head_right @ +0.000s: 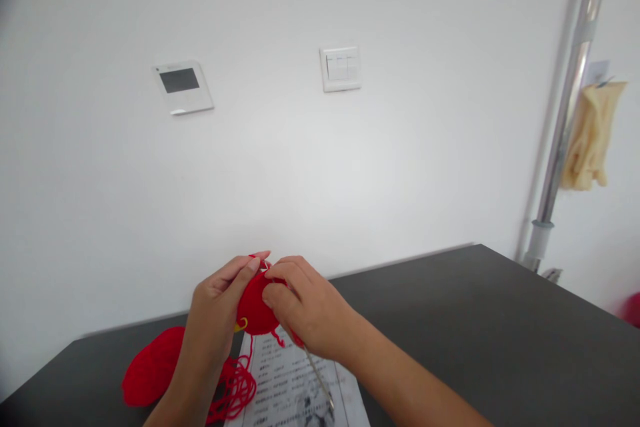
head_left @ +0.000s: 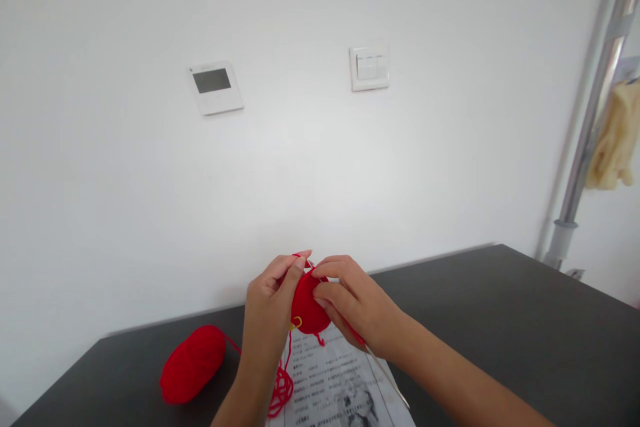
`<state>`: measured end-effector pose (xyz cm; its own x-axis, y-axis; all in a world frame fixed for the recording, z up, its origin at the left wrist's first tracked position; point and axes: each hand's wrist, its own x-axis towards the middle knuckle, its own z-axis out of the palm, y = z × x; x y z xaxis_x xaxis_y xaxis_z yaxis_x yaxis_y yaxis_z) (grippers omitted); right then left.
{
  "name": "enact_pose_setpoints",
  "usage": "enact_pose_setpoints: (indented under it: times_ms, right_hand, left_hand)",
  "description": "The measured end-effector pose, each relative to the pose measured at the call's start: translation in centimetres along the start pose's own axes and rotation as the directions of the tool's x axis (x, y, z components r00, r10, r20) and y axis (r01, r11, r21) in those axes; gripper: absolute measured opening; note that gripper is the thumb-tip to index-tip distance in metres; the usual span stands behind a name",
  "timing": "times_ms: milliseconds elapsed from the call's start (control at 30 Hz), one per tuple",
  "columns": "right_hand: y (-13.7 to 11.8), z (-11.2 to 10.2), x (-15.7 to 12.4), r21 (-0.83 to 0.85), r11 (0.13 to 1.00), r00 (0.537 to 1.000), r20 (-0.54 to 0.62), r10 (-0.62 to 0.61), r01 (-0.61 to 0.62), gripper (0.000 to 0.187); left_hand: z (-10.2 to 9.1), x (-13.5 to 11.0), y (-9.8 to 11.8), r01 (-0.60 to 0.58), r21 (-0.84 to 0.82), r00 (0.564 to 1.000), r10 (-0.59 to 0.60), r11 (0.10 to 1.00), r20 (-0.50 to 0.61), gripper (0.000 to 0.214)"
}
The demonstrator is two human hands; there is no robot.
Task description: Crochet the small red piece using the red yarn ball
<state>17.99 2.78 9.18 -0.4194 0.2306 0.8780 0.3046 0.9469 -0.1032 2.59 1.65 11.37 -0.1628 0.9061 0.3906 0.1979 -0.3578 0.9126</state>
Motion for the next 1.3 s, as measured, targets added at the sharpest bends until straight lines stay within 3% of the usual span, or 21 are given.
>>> enact_pose_setpoints:
  times_ms: [200, 333, 467, 667, 1033, 1300]
  right_hand:
    - [0.5, -0.6, 0.2, 0.011, 0.995, 0.993, 0.067, -0.097, 0.096, 0.012]
    - [0.7, -1.3, 0.5, 0.105, 0.993, 0.995, 0.077, -0.068, 0.06, 0.011]
    - [0.6, -1.9, 0.7, 0.21, 0.978, 0.999, 0.034, -0.023, 0.015, 0.011]
    - [0.5, -1.8, 0.7, 0.24, 0.971, 0.999, 0.045, 0.003, -0.013, 0.011]
    - [0.2, -3.3, 0.8, 0.328, 0.936, 0.988, 0.12, 0.094, -0.129, 0.012]
    - [-0.2, -3.8, 1.1, 0.3, 0.944, 0.983, 0.16, 0.09, -0.136, 0.013]
  left_hand:
    - [-0.6, 0.1, 1.2, -0.071, 0.169, 0.992, 0.053, 0.983, 0.111, 0.021]
    - [-1.3, 0.2, 1.5, -0.114, 0.196, 0.979, 0.076, 0.974, 0.189, 0.017]
    - [-1.6, 0.1, 1.9, -0.152, 0.265, 0.97, 0.092, 0.952, 0.224, 0.026]
    - [-1.2, -0.2, 2.6, -0.17, 0.357, 0.974, 0.103, 0.918, 0.2, 0.03]
    - [-1.2, -0.5, 2.2, -0.2, 0.37, 0.976, 0.153, 0.907, 0.152, 0.012]
    - [-1.2, -0.5, 2.0, -0.294, 0.43, 0.955, 0.244, 0.854, 0.17, 0.013]
